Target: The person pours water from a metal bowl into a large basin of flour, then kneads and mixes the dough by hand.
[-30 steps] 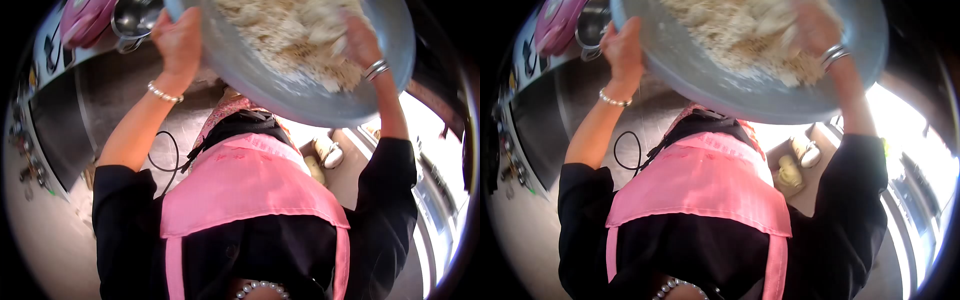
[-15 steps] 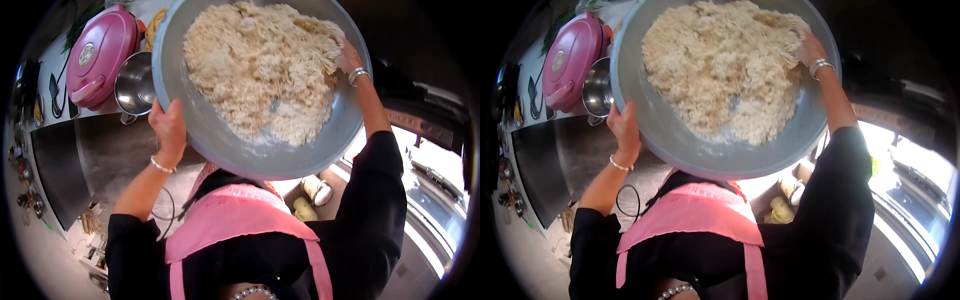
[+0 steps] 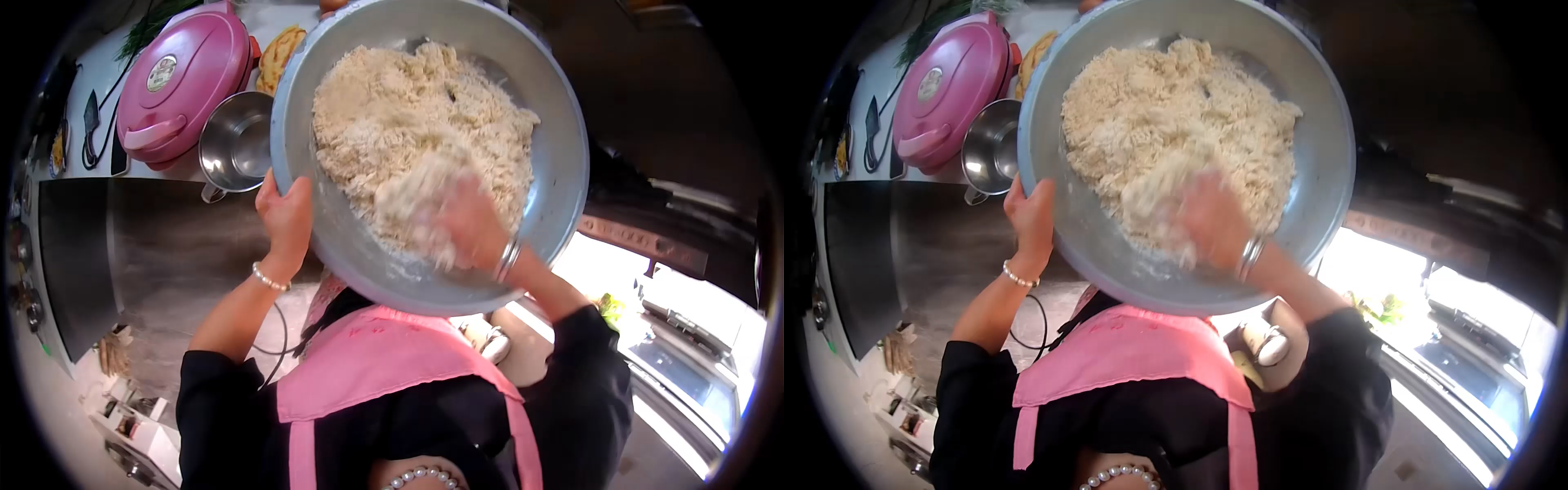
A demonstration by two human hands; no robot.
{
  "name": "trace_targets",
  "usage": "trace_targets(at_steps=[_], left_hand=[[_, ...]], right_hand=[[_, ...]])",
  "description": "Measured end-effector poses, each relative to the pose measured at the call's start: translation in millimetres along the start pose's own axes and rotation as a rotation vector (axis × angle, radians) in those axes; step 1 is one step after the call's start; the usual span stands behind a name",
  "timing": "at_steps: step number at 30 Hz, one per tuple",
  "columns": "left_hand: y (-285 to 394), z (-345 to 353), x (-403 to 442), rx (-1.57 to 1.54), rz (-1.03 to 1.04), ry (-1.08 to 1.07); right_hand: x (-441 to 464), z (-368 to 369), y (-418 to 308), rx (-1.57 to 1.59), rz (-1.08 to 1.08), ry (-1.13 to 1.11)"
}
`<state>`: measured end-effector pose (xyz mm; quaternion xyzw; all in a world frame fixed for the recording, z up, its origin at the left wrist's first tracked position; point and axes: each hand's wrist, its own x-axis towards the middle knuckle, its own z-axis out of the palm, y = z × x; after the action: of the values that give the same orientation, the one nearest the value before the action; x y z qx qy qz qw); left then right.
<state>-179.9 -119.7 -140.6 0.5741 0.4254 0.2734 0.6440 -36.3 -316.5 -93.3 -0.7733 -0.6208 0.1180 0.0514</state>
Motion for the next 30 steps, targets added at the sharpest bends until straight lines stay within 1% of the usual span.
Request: trace_targets(at_steps=[1, 2, 4, 6, 8, 9, 10, 11, 12, 13, 15, 18, 19, 21, 23, 25, 26, 27, 28, 29, 30], left_hand=[[0.5, 2.2, 2.1, 0.014, 0.016, 0.008], [1.4, 1.3, 1.1, 0.048, 0.032, 0.008], [1.2, -0.2, 0.7, 0.092, 0.039, 0.021], [0.6, 2.0, -0.5, 0.098, 0.016, 0.035], [2.8, 5.2, 1.1, 0.159, 0.026, 0.052], [5.7, 3.1, -2.1, 0.189, 0.028, 0.051], [5.8, 2.1, -2.2, 0.143, 0.024, 0.040], [3.3, 2.8, -0.2, 0.094, 0.024, 0.027], [3.1, 1.1, -2.4, 0.047, 0.015, 0.012], [4.3, -1.2, -5.3, 0.046, 0.023, 0.002], [2.6, -0.4, -0.5, 0.039, 0.047, 0.011], [-2.7, -1.0, 0.6, 0.099, 0.062, 0.031], [-2.3, 0.7, 1.3, 0.114, 0.060, 0.039], [1.0, 1.1, 3.2, 0.183, 0.092, 0.051], [3.8, -1.0, -0.1, 0.216, 0.097, 0.028], [-0.5, -2.8, 2.5, 0.211, 0.095, 0.011], [-1.1, -4.8, 0.4, 0.150, 0.082, -0.004], [-3.0, -4.8, 0.4, 0.087, 0.073, -0.016], [-3.9, -4.4, 0.4, 0.028, 0.059, -0.026], [-1.1, -4.0, -1.4, 0.044, 0.068, -0.021], [0.1, -2.9, -2.3, 0.061, 0.078, -0.011]], right_hand=[[-8.0, 6.5, -8.4, 0.001, -0.121, 0.042], [0.2, 19.5, -21.4, -0.006, -0.145, -0.014], [49.8, 36.6, -16.0, -0.054, -0.293, 0.110], [112.9, 47.8, 8.7, -0.060, -0.218, 0.281], [162.4, 7.1, 25.6, -0.200, 0.212, -0.327], [163.3, -16.2, 43.1, -0.040, 0.342, -0.297], [151.4, 6.4, 83.2, -0.029, 0.370, 0.020], [142.6, -0.2, 115.2, -0.165, 0.396, -0.070], [123.5, -7.6, 144.2, -0.271, 0.402, -0.098], [101.4, 7.3, 202.5, -0.118, 0.442, -0.098], [117.1, 12.8, 240.5, 0.088, 0.468, -0.076], [169.2, -17.3, 179.6, 0.323, 0.516, -0.027], [185.0, -14.1, 160.9, 0.397, 0.533, -0.008], [214.9, 15.3, 109.3, -0.160, 0.476, 0.042], [192.1, 36.0, 86.3, -0.150, 0.309, -0.191], [135.2, 61.7, 81.4, -0.144, 0.087, -0.246], [105.6, 33.8, 57.5, 0.232, 0.439, -0.471], [66.9, 18.7, 40.8, -0.141, 0.106, -0.387], [34.0, 0.6, 28.8, -0.042, 0.067, -0.252], [13.3, -11.5, 22.5, -0.059, 0.064, -0.331], [-23.0, 6.2, 26.3, -0.086, -0.086, -0.128]])
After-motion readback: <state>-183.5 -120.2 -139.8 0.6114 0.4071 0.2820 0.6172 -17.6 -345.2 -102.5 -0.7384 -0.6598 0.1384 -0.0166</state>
